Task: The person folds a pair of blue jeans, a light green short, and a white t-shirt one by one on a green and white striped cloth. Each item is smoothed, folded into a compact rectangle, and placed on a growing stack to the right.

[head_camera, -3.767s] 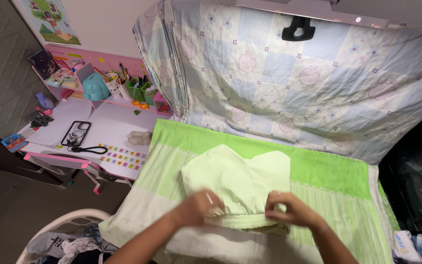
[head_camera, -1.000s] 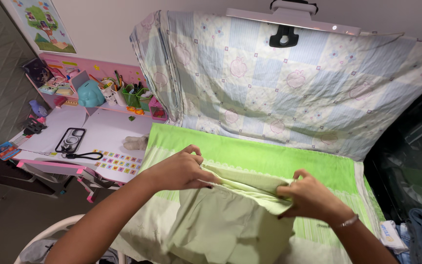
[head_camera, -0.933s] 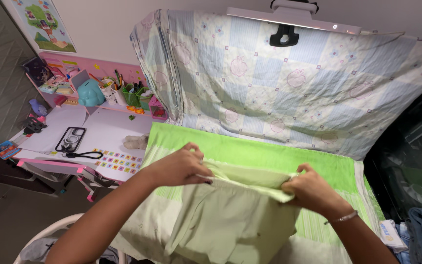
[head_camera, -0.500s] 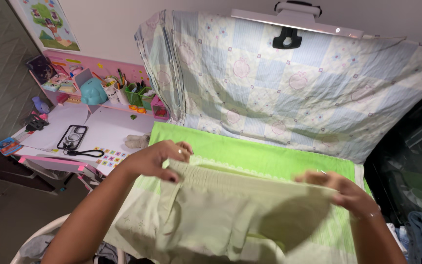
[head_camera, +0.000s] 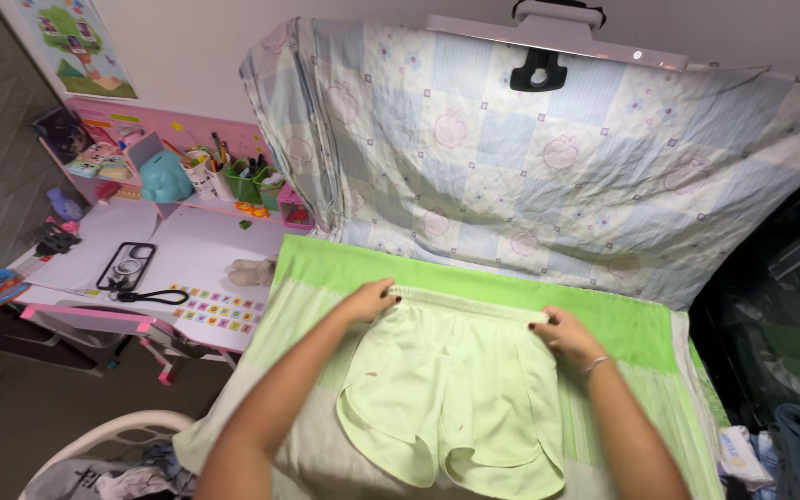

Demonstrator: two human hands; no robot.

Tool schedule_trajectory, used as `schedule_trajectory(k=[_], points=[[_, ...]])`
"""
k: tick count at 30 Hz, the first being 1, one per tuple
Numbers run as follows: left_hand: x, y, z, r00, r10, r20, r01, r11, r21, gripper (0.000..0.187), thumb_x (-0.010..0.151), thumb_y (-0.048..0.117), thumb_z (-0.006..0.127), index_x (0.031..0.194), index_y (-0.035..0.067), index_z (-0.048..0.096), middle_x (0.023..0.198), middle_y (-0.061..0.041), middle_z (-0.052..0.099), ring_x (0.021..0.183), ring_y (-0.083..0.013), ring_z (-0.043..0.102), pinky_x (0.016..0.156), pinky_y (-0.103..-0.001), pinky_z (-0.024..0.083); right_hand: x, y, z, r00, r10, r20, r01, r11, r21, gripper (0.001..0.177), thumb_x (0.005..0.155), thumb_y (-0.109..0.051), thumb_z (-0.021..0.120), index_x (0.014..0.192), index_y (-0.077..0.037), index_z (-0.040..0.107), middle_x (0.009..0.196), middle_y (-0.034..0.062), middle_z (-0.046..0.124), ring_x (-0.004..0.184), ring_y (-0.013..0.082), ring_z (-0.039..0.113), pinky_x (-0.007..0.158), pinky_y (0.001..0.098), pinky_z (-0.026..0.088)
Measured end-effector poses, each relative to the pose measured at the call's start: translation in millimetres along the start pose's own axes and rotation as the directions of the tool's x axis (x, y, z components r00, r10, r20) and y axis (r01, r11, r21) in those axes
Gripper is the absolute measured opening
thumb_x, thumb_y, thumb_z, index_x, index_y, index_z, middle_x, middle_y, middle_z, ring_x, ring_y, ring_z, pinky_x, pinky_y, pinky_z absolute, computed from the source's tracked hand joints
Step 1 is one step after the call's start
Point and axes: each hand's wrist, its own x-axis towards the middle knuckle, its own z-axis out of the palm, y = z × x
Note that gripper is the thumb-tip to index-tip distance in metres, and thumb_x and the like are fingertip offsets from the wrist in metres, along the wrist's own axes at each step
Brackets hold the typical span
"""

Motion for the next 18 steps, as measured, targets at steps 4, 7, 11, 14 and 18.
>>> schedule_trajectory(k=[4,7,11,14,18], points=[[9,-14,28,0.961,-0.259,-0.094,0.247,0.961,-0.123,0.036,0.089,0.026,0.075,0.116,0.012,0.057,0.088,-0.013,0.071,0.077,-0.0223,0.065,0.073,-0.037,0.051,3,3,12,0.984,-0.027,-0.174,-0.020,0.965,-0.261,0.057,0.084,-0.021,0.080,0.129,-0.003,0.051,0.080,0.0045,0.062,0.065,0.0103,0.054,0.056,0.0266,0.042],[11,-6,30,0.944,-0.330,-0.023,0.267,0.801,-0.537,0.038,0.090,0.015,0.071,0.123,0.016,0.054,0.084,-0.010,0.067,0.074,-0.0177,0.062,0.066,-0.034,0.050,-9,-13,21,0.985,-0.073,-0.154,-0.007,0.886,-0.463,0.068,0.084,-0.023,0.082,0.140,-0.013,0.045,0.080,0.0030,0.060,0.066,0.0092,0.055,0.059,0.0239,0.046],[18,26,35,0.985,-0.156,-0.070,0.086,0.807,-0.584,0.041,0.096,0.007,0.074,0.134,0.014,0.059,0.084,-0.002,0.043,0.076,-0.0122,0.043,0.065,-0.026,0.041,-29,-58,54,0.990,-0.141,0.001,0.136,0.960,-0.245,0.074,0.084,-0.022,0.077,0.151,-0.022,0.045,0.074,0.0047,0.045,0.061,0.0132,0.038,0.051,0.0294,0.031],[18,54,48,0.996,-0.087,-0.005,0.057,0.699,-0.713,0.043,0.092,0.008,0.065,0.132,0.015,0.050,0.089,0.001,0.066,0.081,-0.0091,0.061,0.069,-0.024,0.051,-47,-95,90,0.976,-0.169,0.134,0.190,0.969,-0.159,0.077,0.086,-0.018,0.073,0.155,-0.024,0.039,0.083,0.0032,0.054,0.071,0.0108,0.049,0.056,0.0274,0.040],[3,91,57,0.994,0.029,-0.107,-0.093,0.746,-0.659,0.045,0.100,0.018,0.069,0.141,0.012,0.050,0.099,-0.006,0.059,0.089,-0.0128,0.055,0.076,-0.024,0.047,-65,-133,141,0.900,-0.199,0.388,0.198,0.979,0.041,0.078,0.088,-0.008,0.064,0.154,-0.028,0.027,0.096,0.0055,0.064,0.089,0.0146,0.067,0.072,0.0335,0.060]])
